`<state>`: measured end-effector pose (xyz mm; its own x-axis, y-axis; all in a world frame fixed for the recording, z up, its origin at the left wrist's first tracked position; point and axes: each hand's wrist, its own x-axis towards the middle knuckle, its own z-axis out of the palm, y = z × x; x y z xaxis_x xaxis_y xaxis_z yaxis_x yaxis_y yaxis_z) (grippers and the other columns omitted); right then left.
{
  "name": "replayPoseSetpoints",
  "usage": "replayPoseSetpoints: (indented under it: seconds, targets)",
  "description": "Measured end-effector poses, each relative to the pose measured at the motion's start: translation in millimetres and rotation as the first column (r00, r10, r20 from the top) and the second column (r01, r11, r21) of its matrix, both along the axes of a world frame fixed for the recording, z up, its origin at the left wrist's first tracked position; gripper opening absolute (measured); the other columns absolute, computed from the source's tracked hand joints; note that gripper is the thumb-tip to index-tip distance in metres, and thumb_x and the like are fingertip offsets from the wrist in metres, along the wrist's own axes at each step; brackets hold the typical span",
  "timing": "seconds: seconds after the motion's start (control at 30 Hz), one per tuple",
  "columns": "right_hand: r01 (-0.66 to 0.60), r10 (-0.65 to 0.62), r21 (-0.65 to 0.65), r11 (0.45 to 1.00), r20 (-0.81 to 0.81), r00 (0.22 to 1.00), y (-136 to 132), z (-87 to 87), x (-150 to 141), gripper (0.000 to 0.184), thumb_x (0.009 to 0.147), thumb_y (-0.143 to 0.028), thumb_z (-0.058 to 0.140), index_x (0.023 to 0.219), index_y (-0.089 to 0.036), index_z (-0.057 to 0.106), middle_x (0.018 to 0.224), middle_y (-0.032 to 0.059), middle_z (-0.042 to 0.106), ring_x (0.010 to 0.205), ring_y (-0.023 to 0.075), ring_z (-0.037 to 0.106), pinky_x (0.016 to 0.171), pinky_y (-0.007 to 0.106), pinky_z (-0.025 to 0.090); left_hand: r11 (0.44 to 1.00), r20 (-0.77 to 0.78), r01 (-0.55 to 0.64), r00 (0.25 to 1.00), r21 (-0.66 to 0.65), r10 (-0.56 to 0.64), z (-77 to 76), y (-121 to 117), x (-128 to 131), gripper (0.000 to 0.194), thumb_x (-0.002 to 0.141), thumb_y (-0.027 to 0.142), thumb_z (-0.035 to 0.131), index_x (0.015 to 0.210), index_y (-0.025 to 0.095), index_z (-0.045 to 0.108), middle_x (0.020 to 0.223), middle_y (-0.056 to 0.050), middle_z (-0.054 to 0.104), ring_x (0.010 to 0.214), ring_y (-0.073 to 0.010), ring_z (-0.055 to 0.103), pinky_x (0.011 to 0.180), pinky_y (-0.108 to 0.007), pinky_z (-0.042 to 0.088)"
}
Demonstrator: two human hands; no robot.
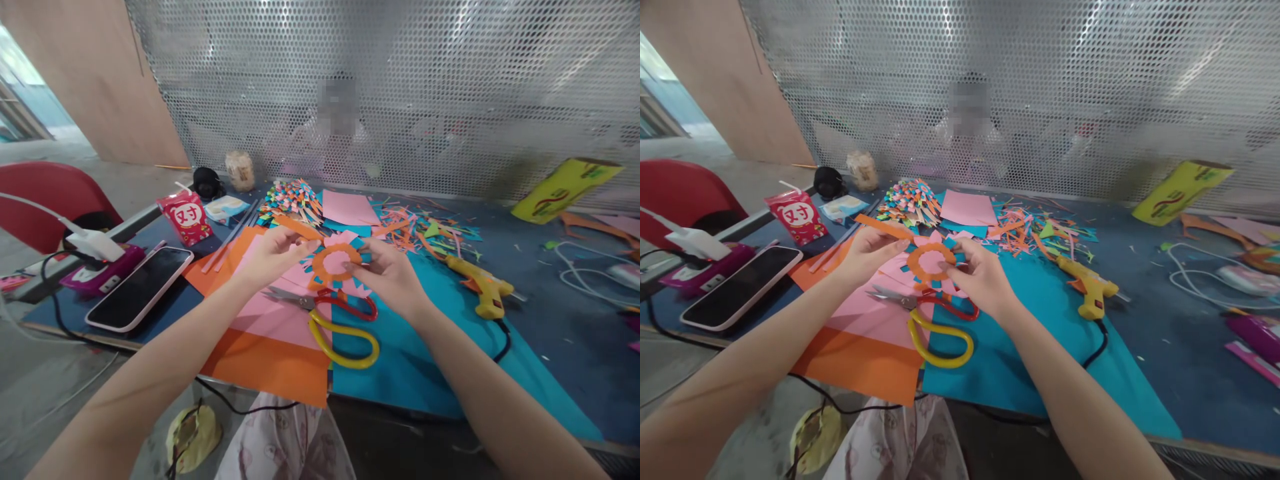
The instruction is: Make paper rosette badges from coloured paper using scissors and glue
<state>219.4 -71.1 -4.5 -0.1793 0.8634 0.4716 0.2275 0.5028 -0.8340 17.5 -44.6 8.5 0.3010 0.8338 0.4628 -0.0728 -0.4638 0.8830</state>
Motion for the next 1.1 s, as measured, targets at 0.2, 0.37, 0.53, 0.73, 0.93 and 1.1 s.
replayPoseSetpoints:
  seconds: [0.2,0.37,0.53,0.73,0.93,1.1]
  targets:
    - [0.067,-0.164,0.373,0.925,0.234,0.958,-2.1,0.9,4.6,0.013,0.083,-0.025,0.061,0.095,-0.020,0.063,0.088,0.0033,0.071,0.080,0.0181,0.070,0.065,0.029,0.059,0.970,-0.042,-0.031,0.998,0.240,0.042,-1.4,3.9,-8.6,0.038,0.077,0.055,0.064,0.094,0.021,0.069,0.107,-0.008,0.066,0.107,-0.0240,0.056,0.095,-0.036,0.041]
    - [-0.051,-0.499,0.884,0.464,0.308,0.810,-8.5,13.5,18.4,0.031,0.083,-0.003,0.055,0.107,-0.023,0.061,0.097,0.0038,0.073,0.095,0.0182,0.066,0.082,0.032,0.057,0.995,0.154,0.043,0.986,0.089,-0.057,4.0,3.6,-13.0,0.063,0.076,0.073,0.048,0.115,0.024,0.060,0.124,-0.009,0.061,0.114,-0.0279,0.055,0.086,-0.037,0.047]
    - [-0.264,-0.612,0.947,0.181,0.319,0.724,-15.7,26.6,24.4,0.024,0.083,-0.008,0.062,0.100,-0.024,0.062,0.099,0.0016,0.074,0.094,0.0185,0.063,0.080,0.033,0.057,0.914,0.157,0.312,0.948,-0.261,-0.278,7.3,5.3,-13.7,0.057,0.066,0.068,0.063,0.100,0.022,0.069,0.100,-0.009,0.071,0.095,-0.0270,0.064,0.073,-0.035,0.050]
    - [-0.315,-0.588,0.919,0.239,0.395,0.706,-19.9,29.5,19.3,0.027,0.085,-0.006,0.058,0.099,-0.028,0.063,0.101,-0.0023,0.073,0.085,0.0150,0.061,0.079,0.032,0.056,0.828,0.056,0.393,0.912,-0.400,-0.406,-2.5,4.1,-6.0,0.028,0.058,0.038,0.079,0.079,0.020,0.074,0.082,-0.006,0.072,0.074,-0.0204,0.066,0.063,-0.031,0.048]
    - [-0.340,-0.612,0.914,0.220,0.400,0.682,-22.3,32.3,17.2,0.019,0.085,-0.010,0.061,0.096,-0.026,0.064,0.100,-0.0004,0.073,0.085,0.0159,0.060,0.079,0.033,0.056,0.805,0.098,0.352,0.932,-0.478,-0.349,-0.9,-1.3,-1.8,0.026,0.053,0.028,0.083,0.074,0.018,0.072,0.070,-0.002,0.069,0.062,-0.0137,0.062,0.057,-0.025,0.045]
    - [-0.397,-0.726,0.913,0.092,0.334,0.601,-24.0,35.1,14.7,0.014,0.088,-0.012,0.057,0.088,-0.024,0.064,0.094,0.0005,0.074,0.082,0.0153,0.061,0.076,0.032,0.056,0.822,0.051,0.292,0.950,-0.489,-0.307,-1.8,-3.8,-1.7,0.025,0.055,0.024,0.083,0.075,0.016,0.070,0.068,-0.001,0.067,0.058,-0.0100,0.058,0.054,-0.022,0.042]
